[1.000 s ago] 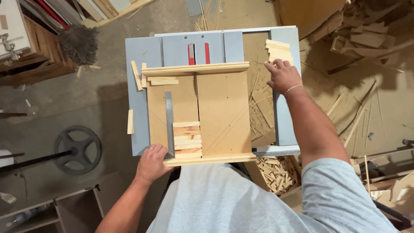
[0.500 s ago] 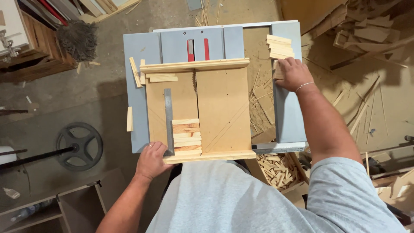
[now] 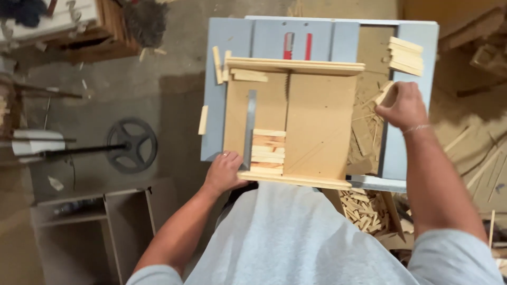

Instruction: Arranging and stacking small wooden blocks on a table saw crosscut sled

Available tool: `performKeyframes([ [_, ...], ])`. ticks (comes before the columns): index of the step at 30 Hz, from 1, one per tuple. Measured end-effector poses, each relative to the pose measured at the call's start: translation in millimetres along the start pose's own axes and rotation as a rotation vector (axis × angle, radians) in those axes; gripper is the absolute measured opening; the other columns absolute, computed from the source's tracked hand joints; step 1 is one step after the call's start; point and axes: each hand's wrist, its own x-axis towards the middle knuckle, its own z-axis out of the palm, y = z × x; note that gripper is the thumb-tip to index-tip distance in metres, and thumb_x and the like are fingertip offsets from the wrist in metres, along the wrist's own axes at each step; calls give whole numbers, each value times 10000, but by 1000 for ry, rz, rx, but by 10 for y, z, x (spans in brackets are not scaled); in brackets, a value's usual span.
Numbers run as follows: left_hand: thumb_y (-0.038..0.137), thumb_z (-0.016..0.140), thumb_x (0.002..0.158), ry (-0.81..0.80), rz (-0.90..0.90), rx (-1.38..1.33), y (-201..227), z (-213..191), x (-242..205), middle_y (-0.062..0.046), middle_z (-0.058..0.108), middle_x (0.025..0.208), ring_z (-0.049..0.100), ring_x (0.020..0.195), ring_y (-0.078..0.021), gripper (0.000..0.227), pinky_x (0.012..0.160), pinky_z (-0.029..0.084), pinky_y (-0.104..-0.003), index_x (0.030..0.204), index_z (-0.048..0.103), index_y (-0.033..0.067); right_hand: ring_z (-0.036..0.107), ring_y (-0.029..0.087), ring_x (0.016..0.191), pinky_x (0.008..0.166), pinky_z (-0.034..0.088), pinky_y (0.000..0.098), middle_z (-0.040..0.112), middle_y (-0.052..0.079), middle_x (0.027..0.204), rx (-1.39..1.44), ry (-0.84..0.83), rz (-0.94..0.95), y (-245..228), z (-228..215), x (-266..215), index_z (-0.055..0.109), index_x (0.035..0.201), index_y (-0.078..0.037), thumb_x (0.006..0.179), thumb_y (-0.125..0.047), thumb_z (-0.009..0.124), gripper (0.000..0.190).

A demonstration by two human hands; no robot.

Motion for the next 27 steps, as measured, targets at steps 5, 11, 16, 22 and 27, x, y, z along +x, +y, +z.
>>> performKeyframes([
  [5,769,727,571,80,75,64,-129,166,-63,-56,548,797,644,809,-295,663,670,545,-402,783,571,161,565,441,1230,1045,486,506,581,242,1185,80,-191,-444,-1472,135,-544,590,1232,26,711,-277,828,648],
  [11,782,698,567,191,104,16,-207,327,-90,-69,525,755,631,747,-306,677,637,540,-404,752,565,144,598,358,1185,1020,534,441,528,110,1182,-124,-208,-623,-2121,1478,-20,533,1284,-130,618,-683,804,907],
  [16,639,728,513,211,78,-18,-135,156,-93,-76,540,747,635,751,-313,574,650,544,-420,743,581,134,583,368,1188,1031,528,450,518,100,1215,-253,-247,-589,-2505,1485,72,525,1375,-140,665,-682,797,933],
  [22,623,731,395,193,69,-4,-205,349,-139,-56,548,780,632,789,-295,615,688,543,-417,774,584,161,527,369,1280,1060,524,468,528,93,1327,-261,-345,-534,-2506,1412,60,497,1503,-230,752,-465,832,856],
  [27,701,707,481,217,60,-17,-239,564,-152,-67,545,777,626,782,-300,637,667,536,-405,772,589,146,559,353,1236,1032,548,459,573,69,1282,-229,-312,-517,-2423,1575,-1,588,1446,-288,859,-326,759,613],
])
